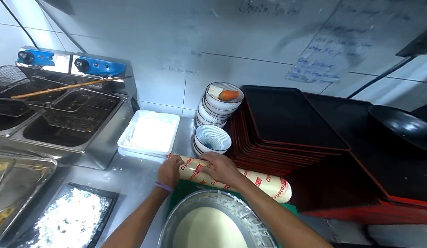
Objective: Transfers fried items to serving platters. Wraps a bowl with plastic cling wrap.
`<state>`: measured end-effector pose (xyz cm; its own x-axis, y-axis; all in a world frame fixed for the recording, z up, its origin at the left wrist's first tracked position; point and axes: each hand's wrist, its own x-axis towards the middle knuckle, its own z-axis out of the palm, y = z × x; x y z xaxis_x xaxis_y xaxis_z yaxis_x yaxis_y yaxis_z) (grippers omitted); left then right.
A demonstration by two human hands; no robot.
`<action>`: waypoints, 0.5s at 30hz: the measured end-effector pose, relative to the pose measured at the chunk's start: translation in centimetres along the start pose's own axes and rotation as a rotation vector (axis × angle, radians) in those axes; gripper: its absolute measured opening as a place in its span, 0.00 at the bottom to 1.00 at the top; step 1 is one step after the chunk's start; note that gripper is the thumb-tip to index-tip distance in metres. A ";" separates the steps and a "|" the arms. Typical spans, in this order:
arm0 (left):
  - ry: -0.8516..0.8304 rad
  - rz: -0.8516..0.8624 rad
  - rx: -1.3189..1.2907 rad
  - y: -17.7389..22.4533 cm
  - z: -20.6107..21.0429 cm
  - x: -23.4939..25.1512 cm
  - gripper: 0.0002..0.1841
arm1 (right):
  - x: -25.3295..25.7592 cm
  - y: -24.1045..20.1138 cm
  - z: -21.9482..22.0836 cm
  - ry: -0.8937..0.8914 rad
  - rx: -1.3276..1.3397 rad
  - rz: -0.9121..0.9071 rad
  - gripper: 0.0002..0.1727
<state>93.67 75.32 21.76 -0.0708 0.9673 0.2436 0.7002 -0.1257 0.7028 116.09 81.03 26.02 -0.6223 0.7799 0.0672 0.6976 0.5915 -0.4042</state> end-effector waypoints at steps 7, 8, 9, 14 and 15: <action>0.013 -0.074 -0.073 1.0 -0.9 -0.4 0.08 | 2.9 -3.1 0.8 -0.177 -0.062 -0.001 0.11; 0.041 -0.060 -0.097 0.8 -1.0 -0.7 0.08 | 2.5 -3.3 0.5 -0.215 0.036 0.042 0.12; 0.057 -0.040 -0.119 0.7 -1.0 -1.0 0.07 | 2.1 -3.3 0.3 -0.257 0.099 0.062 0.13; 0.021 -0.057 -0.190 1.1 -0.8 -1.6 0.07 | 1.3 -2.4 0.2 -0.274 -0.188 0.011 0.14; 0.025 -0.067 -0.197 0.9 -0.9 -1.6 0.07 | 1.3 -2.1 0.1 -0.280 -0.221 0.039 0.12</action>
<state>93.77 73.46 22.62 -0.1319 0.9695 0.2066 0.5414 -0.1042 0.8343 113.78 80.81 26.89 -0.6457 0.7343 -0.2094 0.7635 0.6165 -0.1925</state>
